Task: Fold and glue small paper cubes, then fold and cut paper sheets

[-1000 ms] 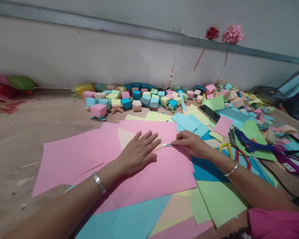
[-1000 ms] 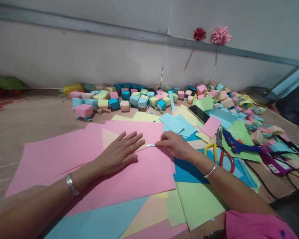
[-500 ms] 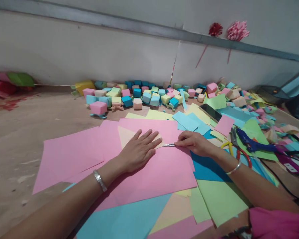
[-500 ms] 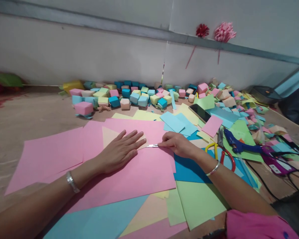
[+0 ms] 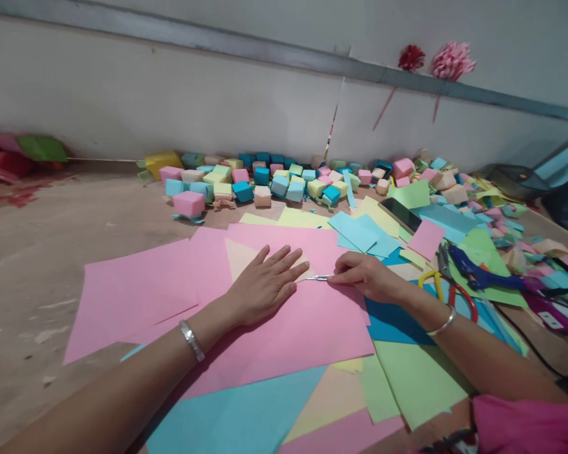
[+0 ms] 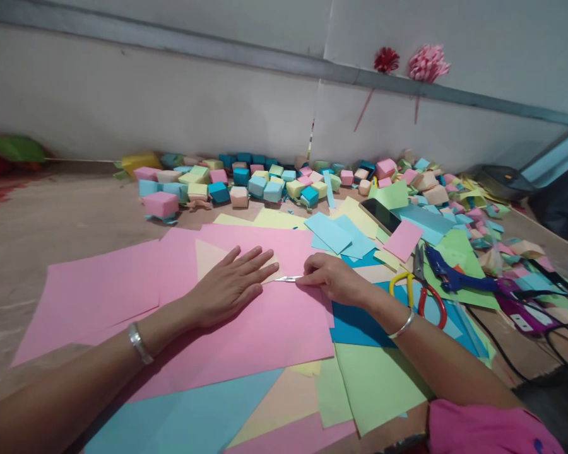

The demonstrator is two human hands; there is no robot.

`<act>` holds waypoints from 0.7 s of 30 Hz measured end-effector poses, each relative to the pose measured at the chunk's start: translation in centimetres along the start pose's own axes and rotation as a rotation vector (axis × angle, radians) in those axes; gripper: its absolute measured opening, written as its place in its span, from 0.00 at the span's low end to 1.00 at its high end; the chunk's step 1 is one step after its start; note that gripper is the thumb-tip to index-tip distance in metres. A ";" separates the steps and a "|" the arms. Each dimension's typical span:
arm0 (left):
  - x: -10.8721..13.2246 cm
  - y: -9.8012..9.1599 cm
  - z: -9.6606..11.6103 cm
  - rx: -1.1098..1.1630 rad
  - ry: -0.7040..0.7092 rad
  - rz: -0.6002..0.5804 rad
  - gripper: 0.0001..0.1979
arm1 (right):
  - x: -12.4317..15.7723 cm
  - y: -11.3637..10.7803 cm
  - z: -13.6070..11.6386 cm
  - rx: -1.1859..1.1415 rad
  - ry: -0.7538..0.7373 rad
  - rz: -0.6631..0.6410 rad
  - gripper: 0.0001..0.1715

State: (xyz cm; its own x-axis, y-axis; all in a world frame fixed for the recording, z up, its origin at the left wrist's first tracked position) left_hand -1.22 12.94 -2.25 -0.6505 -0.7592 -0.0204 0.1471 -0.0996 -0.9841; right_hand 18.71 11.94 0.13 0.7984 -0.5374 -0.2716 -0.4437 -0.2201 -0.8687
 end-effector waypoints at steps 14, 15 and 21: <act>0.0 0.0 0.1 0.000 0.001 0.018 0.25 | -0.5 0.5 -0.9 0.014 0.064 -0.031 0.17; 0.0 0.0 0.1 -0.002 -0.001 0.013 0.25 | -0.5 0.6 -0.9 0.021 0.056 -0.026 0.18; 0.0 0.1 0.2 -0.012 0.002 -0.005 0.25 | -0.8 0.1 -1.2 0.116 0.049 -0.112 0.18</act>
State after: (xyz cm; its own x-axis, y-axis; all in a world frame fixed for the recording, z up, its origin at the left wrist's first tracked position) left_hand -1.06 12.77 -2.29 -0.6525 -0.7576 -0.0158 0.1349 -0.0956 -0.9862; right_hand 17.55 11.41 0.73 0.8181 -0.5545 -0.1522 -0.3005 -0.1867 -0.9353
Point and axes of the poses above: each hand's wrist, its own x-axis away from the middle knuckle, its own y-axis out of the palm, z = x × y, the point moved 6 cm from there along -x, towards the middle knuckle, and after that the axes turned 9 degrees about -y, right-handed, at the moved point
